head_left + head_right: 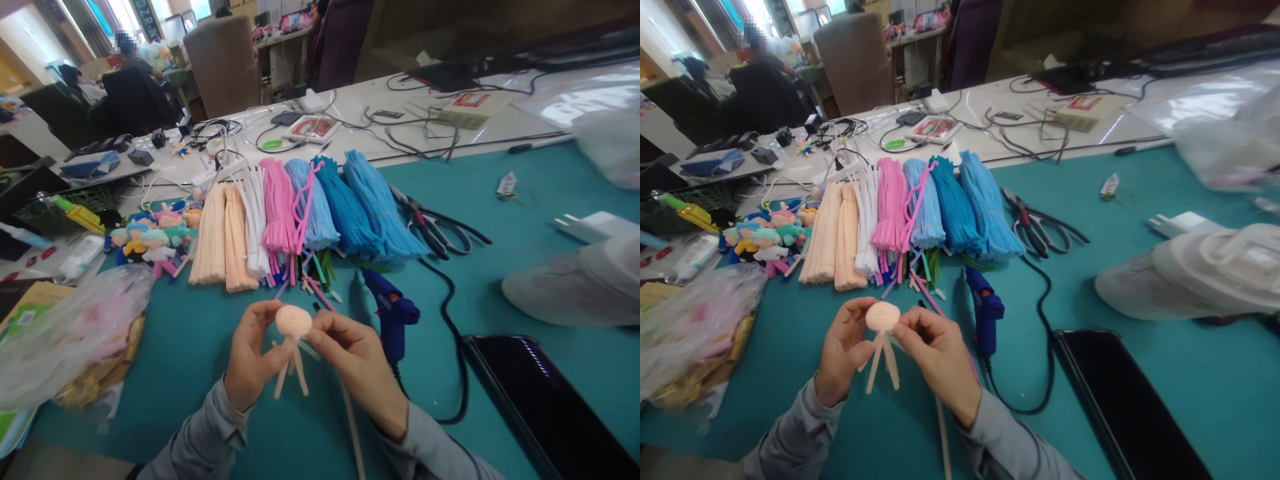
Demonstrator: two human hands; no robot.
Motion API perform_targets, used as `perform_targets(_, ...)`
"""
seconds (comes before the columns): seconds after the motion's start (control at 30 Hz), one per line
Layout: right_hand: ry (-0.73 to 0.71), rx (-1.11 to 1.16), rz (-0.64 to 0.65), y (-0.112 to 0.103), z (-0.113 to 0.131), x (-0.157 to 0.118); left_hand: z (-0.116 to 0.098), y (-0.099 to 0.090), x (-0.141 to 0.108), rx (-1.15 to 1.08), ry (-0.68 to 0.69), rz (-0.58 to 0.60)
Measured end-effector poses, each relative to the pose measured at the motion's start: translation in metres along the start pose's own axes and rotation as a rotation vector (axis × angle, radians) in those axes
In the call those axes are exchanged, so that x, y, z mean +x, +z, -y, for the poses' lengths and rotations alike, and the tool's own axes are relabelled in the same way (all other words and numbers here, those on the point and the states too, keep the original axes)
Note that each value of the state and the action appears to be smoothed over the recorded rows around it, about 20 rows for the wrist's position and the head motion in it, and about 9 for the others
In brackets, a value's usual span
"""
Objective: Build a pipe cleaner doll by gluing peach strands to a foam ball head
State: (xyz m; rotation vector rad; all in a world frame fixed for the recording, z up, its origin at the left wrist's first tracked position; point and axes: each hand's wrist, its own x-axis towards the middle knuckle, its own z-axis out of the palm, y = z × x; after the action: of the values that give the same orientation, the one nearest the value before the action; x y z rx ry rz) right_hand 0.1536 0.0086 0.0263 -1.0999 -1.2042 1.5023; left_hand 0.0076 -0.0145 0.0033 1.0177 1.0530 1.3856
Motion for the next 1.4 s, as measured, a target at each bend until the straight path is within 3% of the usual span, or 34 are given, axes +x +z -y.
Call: perform_targets(1.4, -0.055, -0.064, 0.012, 0.0063, -0.0036, -0.0037, -0.0012, 0.004, 0.0003, 0.028, -0.091, -0.108)
